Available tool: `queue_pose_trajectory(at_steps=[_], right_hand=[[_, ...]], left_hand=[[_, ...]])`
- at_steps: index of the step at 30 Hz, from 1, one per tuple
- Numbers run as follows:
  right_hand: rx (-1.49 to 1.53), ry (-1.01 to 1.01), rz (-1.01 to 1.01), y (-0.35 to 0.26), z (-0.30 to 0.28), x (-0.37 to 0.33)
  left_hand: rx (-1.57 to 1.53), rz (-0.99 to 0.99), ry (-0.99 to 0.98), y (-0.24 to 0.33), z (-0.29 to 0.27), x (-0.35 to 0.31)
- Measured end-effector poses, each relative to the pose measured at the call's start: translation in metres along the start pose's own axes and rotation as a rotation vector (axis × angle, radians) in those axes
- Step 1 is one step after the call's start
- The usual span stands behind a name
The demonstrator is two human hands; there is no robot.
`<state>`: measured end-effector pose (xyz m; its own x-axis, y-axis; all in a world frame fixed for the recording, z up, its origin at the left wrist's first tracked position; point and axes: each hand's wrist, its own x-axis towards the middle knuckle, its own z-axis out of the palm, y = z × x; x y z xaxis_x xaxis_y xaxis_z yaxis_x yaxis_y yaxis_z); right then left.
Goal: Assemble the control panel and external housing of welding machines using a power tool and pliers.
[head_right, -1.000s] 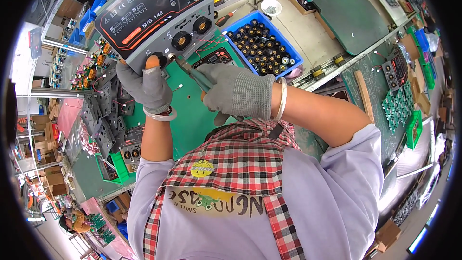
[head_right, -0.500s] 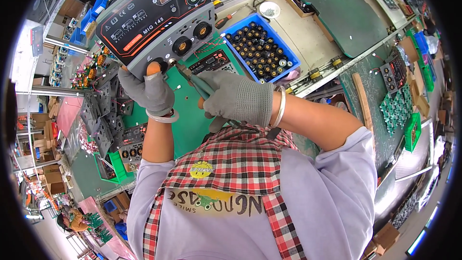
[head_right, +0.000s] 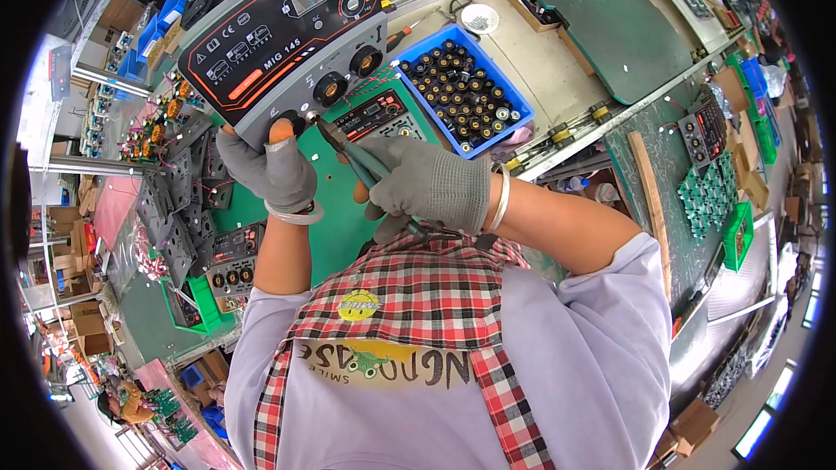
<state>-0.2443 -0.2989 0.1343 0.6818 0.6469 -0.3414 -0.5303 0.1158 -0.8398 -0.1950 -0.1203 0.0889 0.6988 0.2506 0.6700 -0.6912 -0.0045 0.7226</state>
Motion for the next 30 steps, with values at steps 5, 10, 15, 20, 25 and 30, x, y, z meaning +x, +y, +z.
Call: queue_pose_trajectory(at_steps=[5,10,15,20,25,30], right_hand=[[-0.294,0.11,0.166,-0.004,-0.014,-0.002],[-0.621,0.166,0.263,0.04,-0.059,-0.022],[-0.203,0.247,0.305,0.085,-0.069,-0.035],[-0.109,0.25,0.262,0.1,-0.073,-0.041],[0.029,0.35,0.215,0.11,-0.082,-0.035],[0.039,0.424,0.226,0.107,-0.068,-0.024]], left_hand=[[-0.024,-0.219,0.018,-0.008,0.013,-0.017],[-0.02,-0.665,0.138,-0.075,-0.005,-0.05],[-0.043,-0.889,0.247,-0.165,-0.037,-0.14],[0.576,-0.831,0.115,-0.152,-0.03,-0.132],[1.187,-0.948,-0.126,-0.149,-0.048,-0.124],[1.421,-0.696,0.05,-0.186,-0.156,-0.043]])
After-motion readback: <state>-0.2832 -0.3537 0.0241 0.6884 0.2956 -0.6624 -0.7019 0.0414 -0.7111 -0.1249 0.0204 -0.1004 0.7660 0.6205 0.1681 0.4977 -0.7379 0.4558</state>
